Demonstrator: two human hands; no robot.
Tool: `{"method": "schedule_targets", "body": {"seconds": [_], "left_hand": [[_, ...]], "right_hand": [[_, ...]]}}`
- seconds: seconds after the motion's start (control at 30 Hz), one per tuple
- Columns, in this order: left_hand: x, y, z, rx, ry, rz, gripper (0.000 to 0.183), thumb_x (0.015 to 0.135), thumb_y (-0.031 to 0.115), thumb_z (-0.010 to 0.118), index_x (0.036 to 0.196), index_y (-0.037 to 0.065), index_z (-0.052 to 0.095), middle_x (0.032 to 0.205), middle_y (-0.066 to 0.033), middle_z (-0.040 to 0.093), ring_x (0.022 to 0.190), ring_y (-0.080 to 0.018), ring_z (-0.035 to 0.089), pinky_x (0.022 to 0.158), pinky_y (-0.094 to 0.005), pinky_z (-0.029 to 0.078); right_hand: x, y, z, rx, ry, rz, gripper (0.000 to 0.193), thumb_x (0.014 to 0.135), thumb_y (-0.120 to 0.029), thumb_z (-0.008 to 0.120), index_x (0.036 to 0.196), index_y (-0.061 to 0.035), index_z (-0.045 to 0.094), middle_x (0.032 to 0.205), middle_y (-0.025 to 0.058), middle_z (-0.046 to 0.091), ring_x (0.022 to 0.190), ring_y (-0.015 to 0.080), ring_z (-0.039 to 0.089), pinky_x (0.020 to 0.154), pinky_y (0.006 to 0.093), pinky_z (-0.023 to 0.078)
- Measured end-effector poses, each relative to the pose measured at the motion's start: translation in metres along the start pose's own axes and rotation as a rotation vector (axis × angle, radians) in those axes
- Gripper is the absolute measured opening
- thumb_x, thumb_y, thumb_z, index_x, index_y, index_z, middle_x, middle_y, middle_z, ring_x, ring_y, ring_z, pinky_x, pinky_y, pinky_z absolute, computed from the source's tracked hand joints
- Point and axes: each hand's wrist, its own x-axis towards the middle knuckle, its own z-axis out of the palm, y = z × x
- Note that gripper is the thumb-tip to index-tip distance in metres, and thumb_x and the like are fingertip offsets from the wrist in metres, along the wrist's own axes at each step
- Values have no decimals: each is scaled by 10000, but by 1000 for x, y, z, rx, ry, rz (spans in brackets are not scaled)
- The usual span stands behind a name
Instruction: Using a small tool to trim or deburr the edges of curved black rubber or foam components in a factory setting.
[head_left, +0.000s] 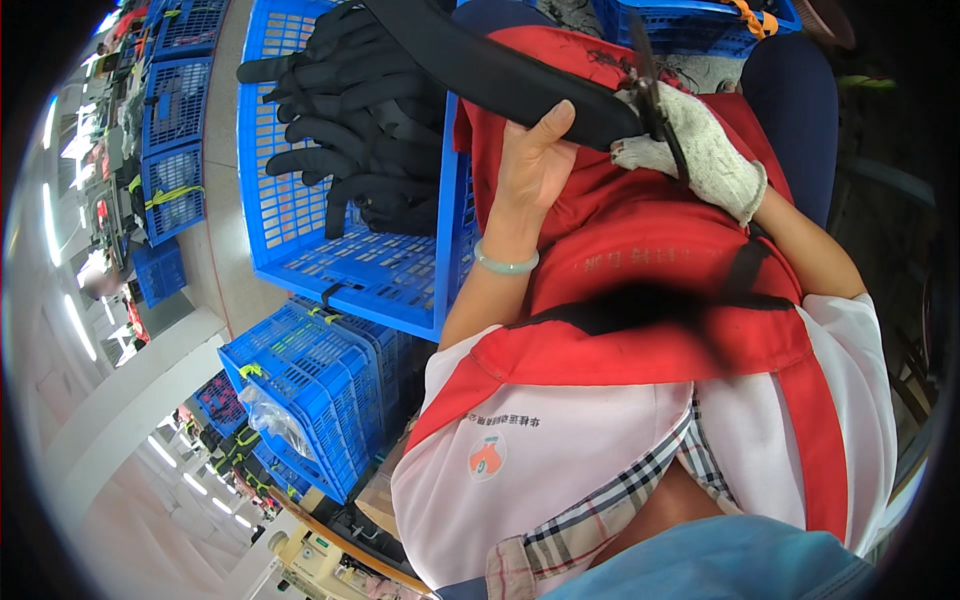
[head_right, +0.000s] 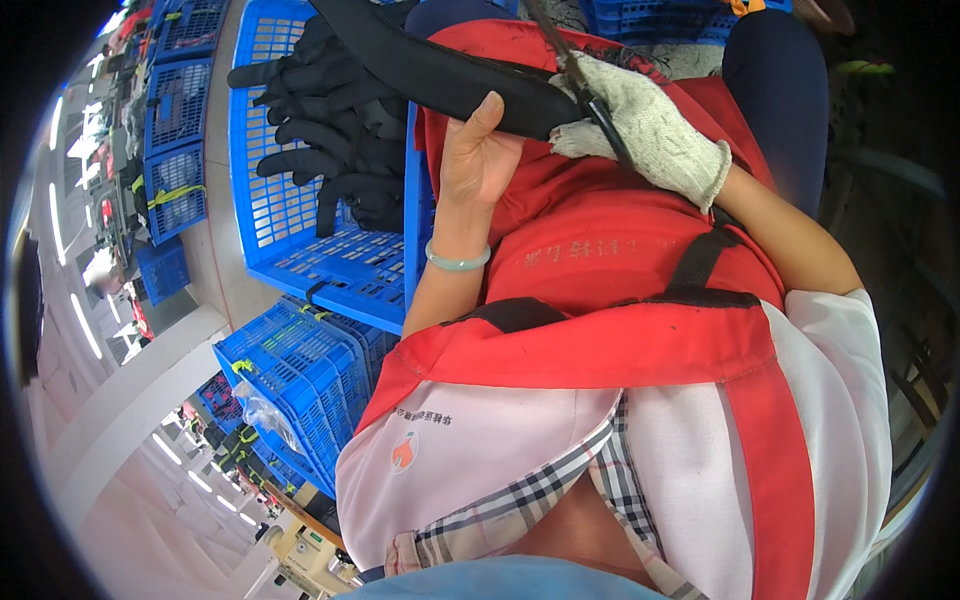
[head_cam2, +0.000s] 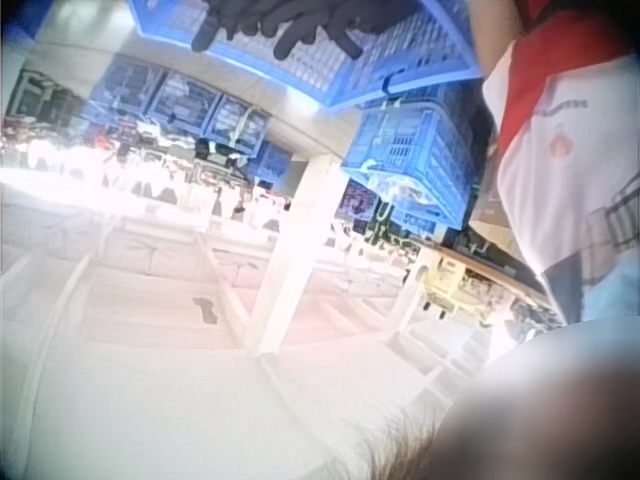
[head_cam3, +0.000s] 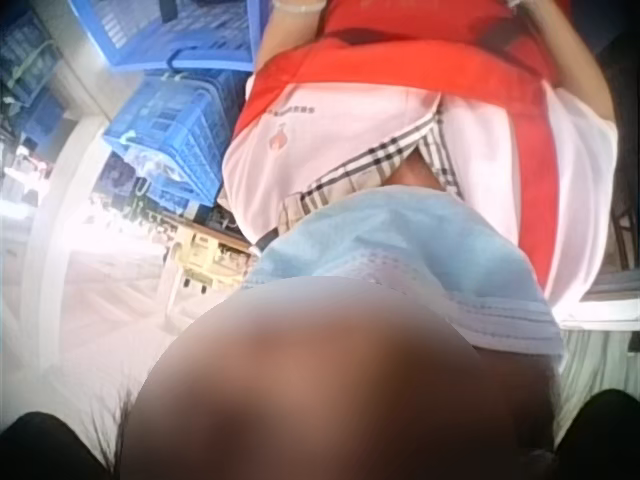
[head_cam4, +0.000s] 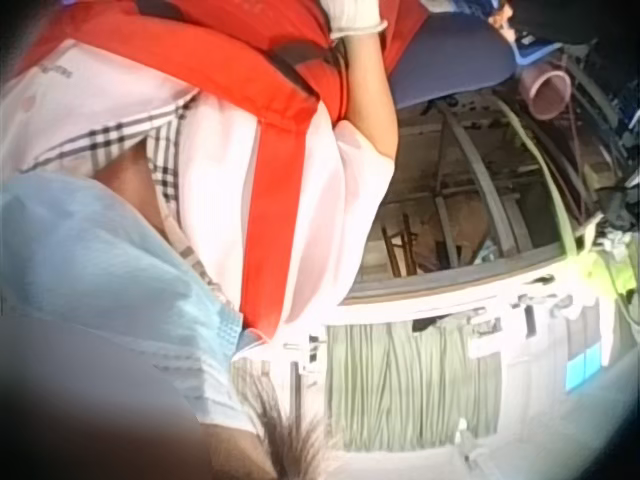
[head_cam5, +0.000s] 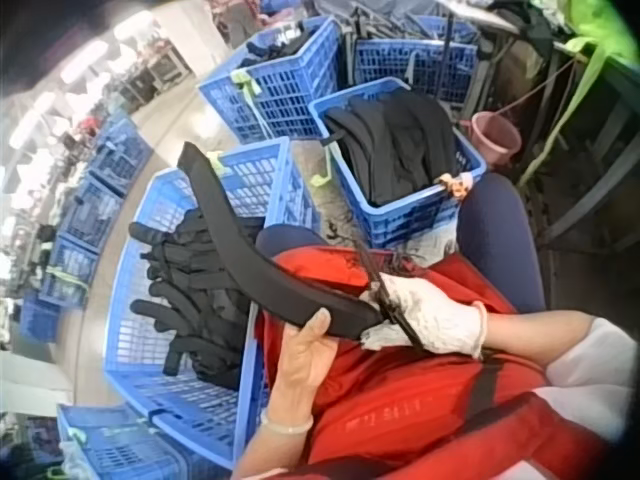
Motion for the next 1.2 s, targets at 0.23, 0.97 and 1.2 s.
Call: {"method": "schedule_targets", "body": {"seconds": [0.23, 0.97, 1.2], "left_hand": [[2, 15, -4, 125, 47, 95, 342, 828, -58, 636, 1142, 69, 589, 1088, -69, 642, 1042, -210, 606, 957, -362, 479], [-5, 16, 8, 232, 126, 106, 341, 748, -78, 720, 1052, 36, 619, 984, -54, 668, 918, -170, 640, 878, -302, 502], [-4, 12, 8, 214, 102, 111, 362, 751, -82, 716, 1075, 43, 615, 1012, -50, 661, 944, -169, 634, 889, -303, 498]], "right_hand": [[-6, -27, -19, -399, -45, -32, 357, 797, -232, 732, 1011, -29, 531, 739, 82, 575, 678, 152, 590, 598, 331, 458], [-12, -31, -21, -660, -172, -28, 498, 745, -320, 764, 1036, -5, 511, 713, 148, 628, 704, 289, 650, 622, 372, 484], [-6, -4, -21, -513, -94, -58, 587, 731, -299, 773, 1129, 24, 485, 606, 113, 537, 570, 232, 579, 527, 349, 427]]}}
